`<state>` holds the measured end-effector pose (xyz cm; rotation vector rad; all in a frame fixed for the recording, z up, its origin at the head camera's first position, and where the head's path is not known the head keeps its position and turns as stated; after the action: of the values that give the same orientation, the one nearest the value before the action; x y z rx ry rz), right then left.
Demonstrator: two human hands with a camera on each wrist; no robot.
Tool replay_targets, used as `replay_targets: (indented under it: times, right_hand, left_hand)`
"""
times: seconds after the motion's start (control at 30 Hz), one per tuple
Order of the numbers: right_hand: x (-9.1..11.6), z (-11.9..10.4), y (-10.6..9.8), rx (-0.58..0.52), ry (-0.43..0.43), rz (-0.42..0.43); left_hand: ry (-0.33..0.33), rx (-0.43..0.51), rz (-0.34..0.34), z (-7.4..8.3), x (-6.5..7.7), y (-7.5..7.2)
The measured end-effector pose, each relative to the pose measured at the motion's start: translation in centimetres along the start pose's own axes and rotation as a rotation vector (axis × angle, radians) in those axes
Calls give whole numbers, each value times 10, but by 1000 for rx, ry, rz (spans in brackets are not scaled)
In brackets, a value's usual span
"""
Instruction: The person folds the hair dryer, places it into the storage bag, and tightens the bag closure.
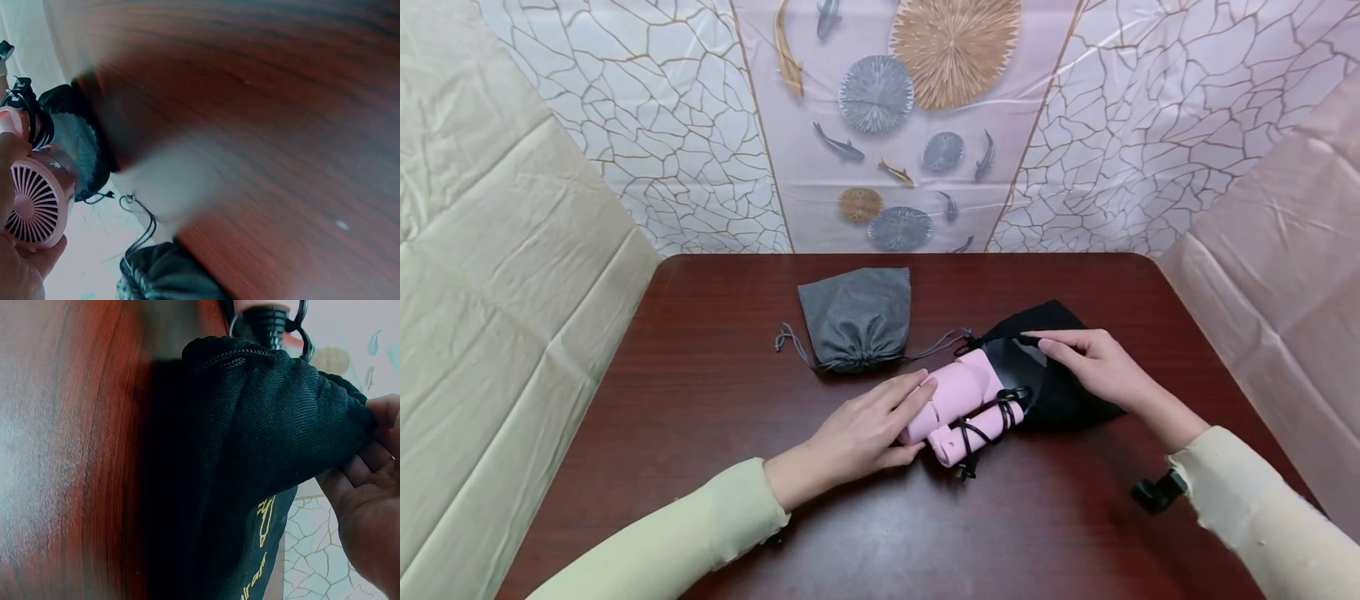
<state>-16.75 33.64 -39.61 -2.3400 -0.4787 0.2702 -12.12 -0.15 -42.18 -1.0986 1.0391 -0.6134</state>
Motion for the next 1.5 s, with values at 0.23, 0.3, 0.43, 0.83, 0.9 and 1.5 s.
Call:
replay_targets:
  times: [0.23,0.3,0.43,0.83,0.9,1.5]
  right_hand:
    - [-1,-7,8,16,-28,-17]
    - [-1,-8,10,25,-27,-21]
    - [1,-10,12,67,-26,-24]
    - [6,-24,24,250,-139,-6]
    - [5,-25,26,255,-152,3]
    - [5,-45,43,505,-350,4]
  left_hand:
    - [10,-9,-7,3,-9,9]
    - [8,2,-10,3,-11,11]
    - [-5,19,-3,1,-15,14]
    - [-54,7,4,-5,-24,18]
    - [-48,5,5,-4,-26,18]
    - [-65,-36,85,-8,-36,26]
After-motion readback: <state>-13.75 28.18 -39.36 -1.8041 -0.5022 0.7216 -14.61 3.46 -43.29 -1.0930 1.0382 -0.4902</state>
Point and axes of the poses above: each hand's wrist, its own x-axis away from the middle knuckle, its own y-axis out of the palm, z = x × y, the point moved 4 cm from there along -x, towards the middle knuckle, and after that the axes turned 9 degrees about -z, right-handed, at the moved point
